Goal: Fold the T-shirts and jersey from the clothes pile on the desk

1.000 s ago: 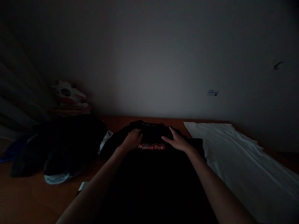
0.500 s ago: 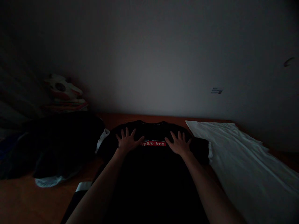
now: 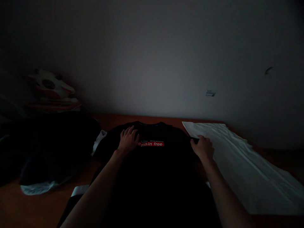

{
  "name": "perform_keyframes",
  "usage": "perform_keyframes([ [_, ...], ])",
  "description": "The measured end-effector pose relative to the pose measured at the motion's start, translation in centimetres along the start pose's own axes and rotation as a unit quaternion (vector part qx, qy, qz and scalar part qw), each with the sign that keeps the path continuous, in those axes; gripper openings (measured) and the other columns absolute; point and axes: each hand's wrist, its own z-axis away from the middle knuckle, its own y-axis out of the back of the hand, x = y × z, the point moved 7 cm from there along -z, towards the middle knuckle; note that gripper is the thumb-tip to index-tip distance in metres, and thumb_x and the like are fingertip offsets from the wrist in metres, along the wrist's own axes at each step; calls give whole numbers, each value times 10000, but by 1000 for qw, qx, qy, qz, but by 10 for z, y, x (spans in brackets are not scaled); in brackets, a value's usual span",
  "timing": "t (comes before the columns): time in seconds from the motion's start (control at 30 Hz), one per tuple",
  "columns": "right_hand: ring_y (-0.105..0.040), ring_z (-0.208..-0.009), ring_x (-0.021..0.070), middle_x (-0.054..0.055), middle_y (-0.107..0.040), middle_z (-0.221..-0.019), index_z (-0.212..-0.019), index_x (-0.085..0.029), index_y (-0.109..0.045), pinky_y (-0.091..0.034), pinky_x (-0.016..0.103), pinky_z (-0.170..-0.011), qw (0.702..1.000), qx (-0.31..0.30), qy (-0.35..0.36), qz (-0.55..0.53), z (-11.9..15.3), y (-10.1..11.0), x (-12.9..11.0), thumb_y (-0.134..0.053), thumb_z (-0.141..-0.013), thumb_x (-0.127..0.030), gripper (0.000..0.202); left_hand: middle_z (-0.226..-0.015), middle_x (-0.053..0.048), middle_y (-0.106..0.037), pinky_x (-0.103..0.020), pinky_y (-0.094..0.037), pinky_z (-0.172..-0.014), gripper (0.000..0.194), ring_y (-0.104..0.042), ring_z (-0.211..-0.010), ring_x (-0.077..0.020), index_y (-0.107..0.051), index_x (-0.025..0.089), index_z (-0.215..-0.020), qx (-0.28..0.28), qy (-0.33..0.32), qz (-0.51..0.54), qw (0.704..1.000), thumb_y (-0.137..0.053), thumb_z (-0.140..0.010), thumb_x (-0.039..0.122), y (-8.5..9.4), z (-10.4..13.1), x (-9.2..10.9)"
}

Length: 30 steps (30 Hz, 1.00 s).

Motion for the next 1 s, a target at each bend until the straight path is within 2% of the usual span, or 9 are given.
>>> perform_keyframes([
  [0.07,-593,-1173,418,287,-596,-1275,-1329,-90,-600,-504,537,-896,996,-21,-91,-1,-1,-1,34,-521,-897,-580,659,-1546,-130,-488,-480,-345,-1173,418,-464,-1402,-311,-642,175,-1299,-17,-45,38,998,-408,-988,329,-2,-1,16],
  [0.17,-593,-1180,432,301,-601,-1261,-1289,-99,-639,-503,561,-896,991,-46,-121,-14,3,-11,54,-508,-870,-678,726,-1499,-125,-546,-454,-359,-1163,404,-508,-1372,-290,-646,181,-1293,-63,-115,51,990,-407,-973,239,-11,3,41],
  [0.33,-625,-1153,371,219,-634,-1251,-1315,-175,-610,-512,508,-905,994,-33,-94,-51,6,-16,46,-552,-889,-523,553,-1485,-119,-562,-500,-339,-1162,497,-505,-1368,-319,-652,189,-1295,-98,-167,40,980,-456,-857,64,-8,11,74],
  [0.5,-646,-1096,313,167,-670,-1198,-1303,-189,-568,-499,445,-917,993,-15,-74,-90,4,-11,40,-476,-932,-362,420,-1336,-111,-657,-437,-407,-1122,460,-578,-1264,-276,-674,193,-1232,-107,-206,231,945,-500,-827,63,8,15,125],
  [0.57,-627,-1104,312,178,-667,-1185,-1253,-160,-573,-484,436,-943,987,24,-55,-147,4,-4,36,-457,-913,-304,387,-1241,-101,-695,-429,-450,-1078,356,-626,-1170,-263,-692,210,-1175,-133,-177,361,906,-569,-849,139,5,12,144],
  [0.63,-606,-1103,306,180,-664,-1150,-1175,-154,-589,-470,432,-969,973,71,-20,-220,9,7,27,-450,-885,-267,341,-1176,-99,-713,-424,-499,-1012,275,-661,-1076,-252,-699,217,-1118,-171,-92,513,836,-661,-850,261,-8,8,154],
  [0.8,-596,-1125,263,132,-598,-1302,-1146,-241,-589,-509,407,-944,882,69,260,-387,42,41,-33,-575,-893,-423,313,-1218,-161,-687,-461,-546,-948,476,-682,-1082,-278,-619,190,-1159,-224,159,776,567,-637,-873,569,-47,9,151],
  [0.87,-580,-1177,258,117,-562,-1360,-1175,-265,-585,-514,406,-950,850,58,326,-409,55,50,-47,-601,-900,-469,343,-1153,-172,-697,-475,-554,-938,556,-688,-1073,-290,-600,183,-1151,-238,214,780,538,-564,-878,666,-58,13,142],
  [1.0,-621,-1077,243,97,-611,-1222,-1179,-261,-590,-523,417,-941,873,-13,328,-360,62,44,-48,-626,-888,-543,406,-1063,-115,-702,-433,-552,-963,459,-700,-995,-231,-600,196,-1148,-212,220,765,567,-725,-824,497,-69,14,129],
])
